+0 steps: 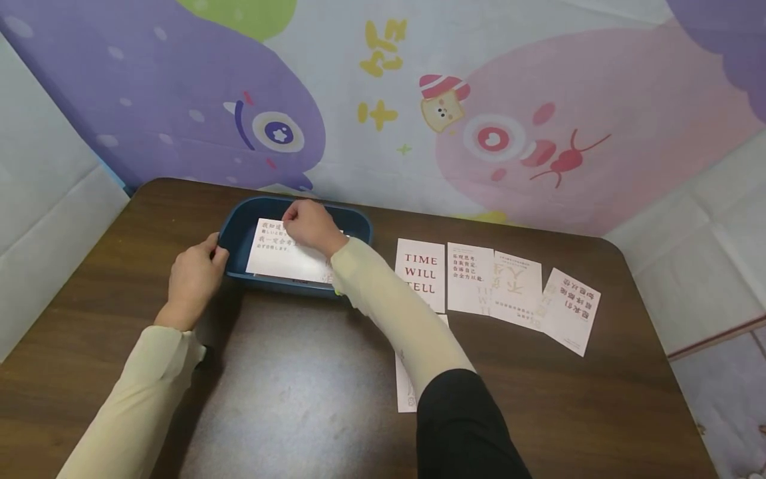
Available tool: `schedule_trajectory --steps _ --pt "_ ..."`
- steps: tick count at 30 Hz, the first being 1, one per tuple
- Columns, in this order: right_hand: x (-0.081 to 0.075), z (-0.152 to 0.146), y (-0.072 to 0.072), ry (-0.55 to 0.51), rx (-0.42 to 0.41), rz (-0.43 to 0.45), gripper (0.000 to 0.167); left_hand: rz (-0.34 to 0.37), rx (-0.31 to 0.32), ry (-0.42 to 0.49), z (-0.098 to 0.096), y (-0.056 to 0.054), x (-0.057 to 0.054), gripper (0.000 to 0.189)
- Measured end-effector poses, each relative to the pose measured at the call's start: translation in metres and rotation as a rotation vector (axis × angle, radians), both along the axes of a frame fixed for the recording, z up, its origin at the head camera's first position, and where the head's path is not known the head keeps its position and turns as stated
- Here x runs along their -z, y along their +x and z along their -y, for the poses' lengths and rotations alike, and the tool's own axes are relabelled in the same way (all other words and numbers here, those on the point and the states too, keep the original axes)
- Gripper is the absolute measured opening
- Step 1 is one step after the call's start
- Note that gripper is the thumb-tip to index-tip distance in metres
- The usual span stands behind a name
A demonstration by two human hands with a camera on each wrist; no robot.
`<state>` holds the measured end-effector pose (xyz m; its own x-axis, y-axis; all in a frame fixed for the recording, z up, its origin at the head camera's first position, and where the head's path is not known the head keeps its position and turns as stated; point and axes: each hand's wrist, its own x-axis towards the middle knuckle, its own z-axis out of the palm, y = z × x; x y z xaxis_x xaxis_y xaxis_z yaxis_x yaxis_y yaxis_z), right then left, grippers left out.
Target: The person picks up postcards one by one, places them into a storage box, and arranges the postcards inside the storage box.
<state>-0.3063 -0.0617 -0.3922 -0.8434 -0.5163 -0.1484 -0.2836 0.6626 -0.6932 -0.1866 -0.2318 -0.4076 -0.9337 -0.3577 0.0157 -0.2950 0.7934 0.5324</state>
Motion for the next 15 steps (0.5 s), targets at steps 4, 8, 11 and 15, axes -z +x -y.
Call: schedule_trajectory --steps 4,8,11,15 --pt "0.002 0.001 0.001 0.027 -0.001 0.001 0.020 -0.026 -0.004 -0.007 0.000 0.001 0.000 0.041" --pt "0.005 0.002 0.002 0.051 -0.002 0.017 0.020 -0.045 0.000 -0.012 -0.001 0.001 0.001 0.040" --pt "0.008 0.002 0.002 0.054 -0.004 0.042 0.020 -0.047 0.000 -0.010 -0.001 0.001 0.002 0.040" --pt "0.013 0.001 0.003 0.052 -0.019 0.055 0.019 -0.036 -0.004 -0.002 -0.001 0.002 0.002 0.040"
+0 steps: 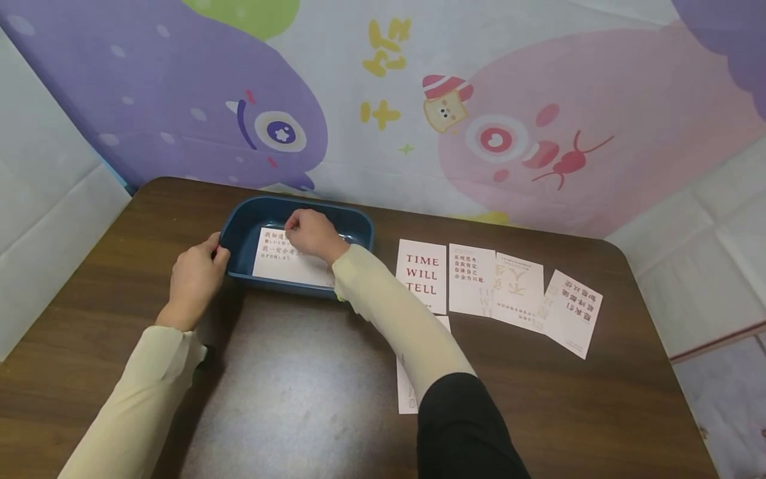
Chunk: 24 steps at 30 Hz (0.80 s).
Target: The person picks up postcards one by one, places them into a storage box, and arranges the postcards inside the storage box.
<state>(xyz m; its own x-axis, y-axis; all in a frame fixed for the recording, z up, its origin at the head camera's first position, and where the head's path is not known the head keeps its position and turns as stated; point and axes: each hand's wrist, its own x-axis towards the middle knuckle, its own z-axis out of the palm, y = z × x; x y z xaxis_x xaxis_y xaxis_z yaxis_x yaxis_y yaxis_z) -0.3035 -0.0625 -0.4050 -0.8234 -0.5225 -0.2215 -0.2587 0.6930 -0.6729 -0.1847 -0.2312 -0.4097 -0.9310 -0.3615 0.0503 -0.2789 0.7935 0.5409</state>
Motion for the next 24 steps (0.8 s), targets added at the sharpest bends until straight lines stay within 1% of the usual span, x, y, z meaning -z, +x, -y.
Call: schedule_trajectory --steps 6,10,13,16,24 --pt "0.0028 -0.0043 -0.0002 0.023 -0.055 -0.012 0.018 0.015 0.000 0.006 -0.0010 -0.0003 -0.0014 0.040" --pt "0.0010 -0.0061 -0.0001 0.061 -0.085 -0.007 0.026 0.012 -0.003 0.002 -0.0009 0.0004 -0.0025 0.039" --pt "0.0008 -0.0070 0.0004 0.086 -0.087 -0.003 0.029 0.018 -0.003 0.003 -0.0009 0.0009 -0.0030 0.039" --pt "0.0016 -0.0085 0.0020 0.094 -0.079 -0.005 0.028 0.022 -0.002 0.003 -0.0009 0.0011 -0.0027 0.040" --pt "0.0075 -0.0106 0.0042 0.115 -0.080 -0.071 0.024 -0.006 -0.005 -0.002 -0.0011 0.0007 -0.0009 0.038"
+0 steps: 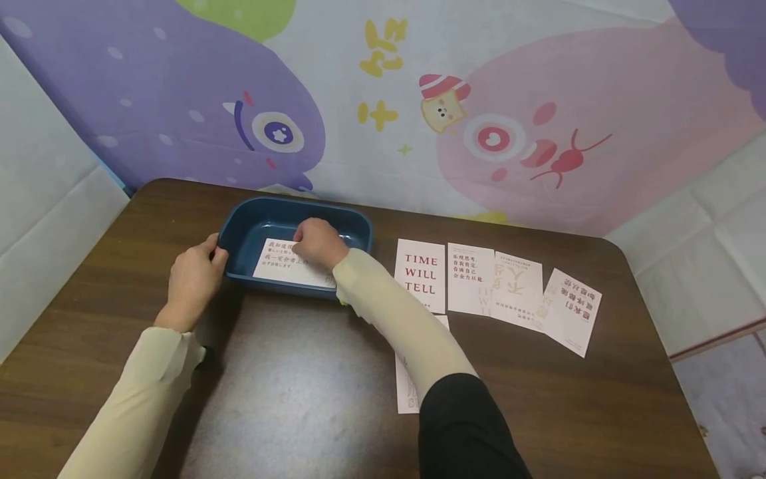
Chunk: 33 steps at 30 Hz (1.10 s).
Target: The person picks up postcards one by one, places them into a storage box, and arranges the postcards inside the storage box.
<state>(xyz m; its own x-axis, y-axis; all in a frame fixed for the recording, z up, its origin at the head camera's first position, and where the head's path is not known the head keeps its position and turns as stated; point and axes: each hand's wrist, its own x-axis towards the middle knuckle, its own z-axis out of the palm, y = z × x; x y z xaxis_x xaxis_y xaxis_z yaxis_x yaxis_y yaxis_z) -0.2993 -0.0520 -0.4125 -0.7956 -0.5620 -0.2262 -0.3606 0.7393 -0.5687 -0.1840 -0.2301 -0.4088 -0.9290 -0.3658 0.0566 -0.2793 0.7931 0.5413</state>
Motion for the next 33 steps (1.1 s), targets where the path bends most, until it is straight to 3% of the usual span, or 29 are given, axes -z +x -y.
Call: schedule_trajectory --steps 21,33 --pt "0.008 -0.003 0.002 0.020 -0.002 -0.064 0.024 0.015 0.003 0.000 -0.001 -0.001 0.000 0.039" --pt "-0.013 -0.023 0.008 0.017 0.028 -0.151 0.024 0.015 0.008 -0.008 0.000 -0.001 0.000 0.040"
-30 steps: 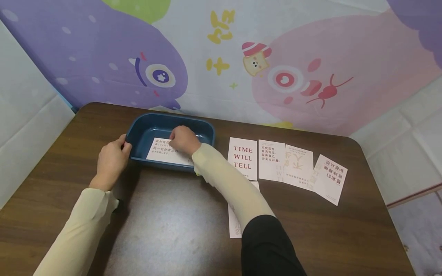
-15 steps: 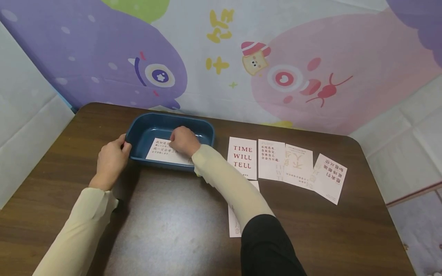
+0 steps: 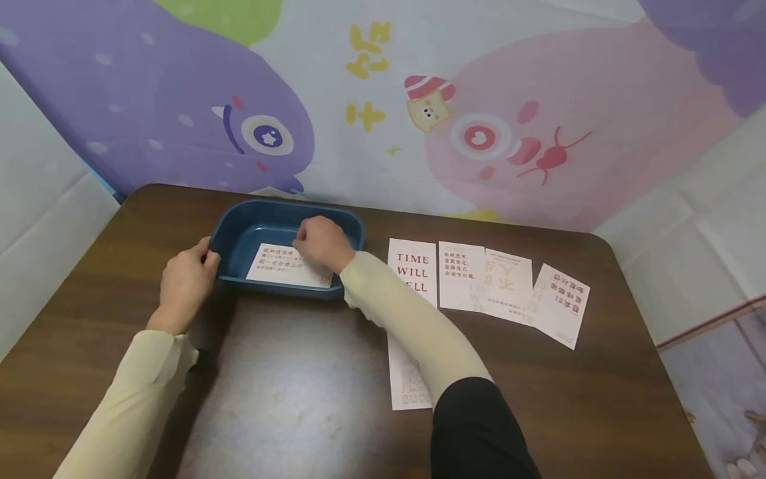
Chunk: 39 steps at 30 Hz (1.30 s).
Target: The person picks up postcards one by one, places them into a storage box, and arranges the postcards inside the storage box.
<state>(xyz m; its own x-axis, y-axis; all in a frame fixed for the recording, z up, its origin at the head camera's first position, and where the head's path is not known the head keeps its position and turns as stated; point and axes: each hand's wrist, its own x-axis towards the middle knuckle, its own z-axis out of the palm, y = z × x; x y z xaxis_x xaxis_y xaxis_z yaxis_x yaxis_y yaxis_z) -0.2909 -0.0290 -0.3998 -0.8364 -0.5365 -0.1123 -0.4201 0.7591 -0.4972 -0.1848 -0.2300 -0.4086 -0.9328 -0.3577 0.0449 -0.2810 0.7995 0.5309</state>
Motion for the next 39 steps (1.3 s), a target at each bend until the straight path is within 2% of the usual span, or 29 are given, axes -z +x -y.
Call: schedule_trajectory --steps 8,13,24,31,39 --pt "-0.015 -0.020 -0.002 -0.030 0.026 -0.002 0.025 -0.002 0.011 -0.006 0.007 -0.002 0.001 0.039" --pt "-0.027 -0.036 -0.003 -0.056 0.066 -0.034 0.025 0.000 0.022 -0.012 0.011 -0.004 0.002 0.039" --pt "-0.050 -0.077 0.014 -0.097 0.158 -0.034 0.024 -0.008 0.043 -0.034 0.019 -0.007 0.000 0.039" --pt "-0.052 -0.111 0.029 -0.109 0.263 -0.034 0.026 -0.008 0.049 -0.037 0.024 -0.008 -0.002 0.038" --pt "-0.039 -0.155 0.054 -0.043 0.392 0.017 0.030 -0.009 0.034 -0.023 0.029 -0.009 -0.001 0.039"
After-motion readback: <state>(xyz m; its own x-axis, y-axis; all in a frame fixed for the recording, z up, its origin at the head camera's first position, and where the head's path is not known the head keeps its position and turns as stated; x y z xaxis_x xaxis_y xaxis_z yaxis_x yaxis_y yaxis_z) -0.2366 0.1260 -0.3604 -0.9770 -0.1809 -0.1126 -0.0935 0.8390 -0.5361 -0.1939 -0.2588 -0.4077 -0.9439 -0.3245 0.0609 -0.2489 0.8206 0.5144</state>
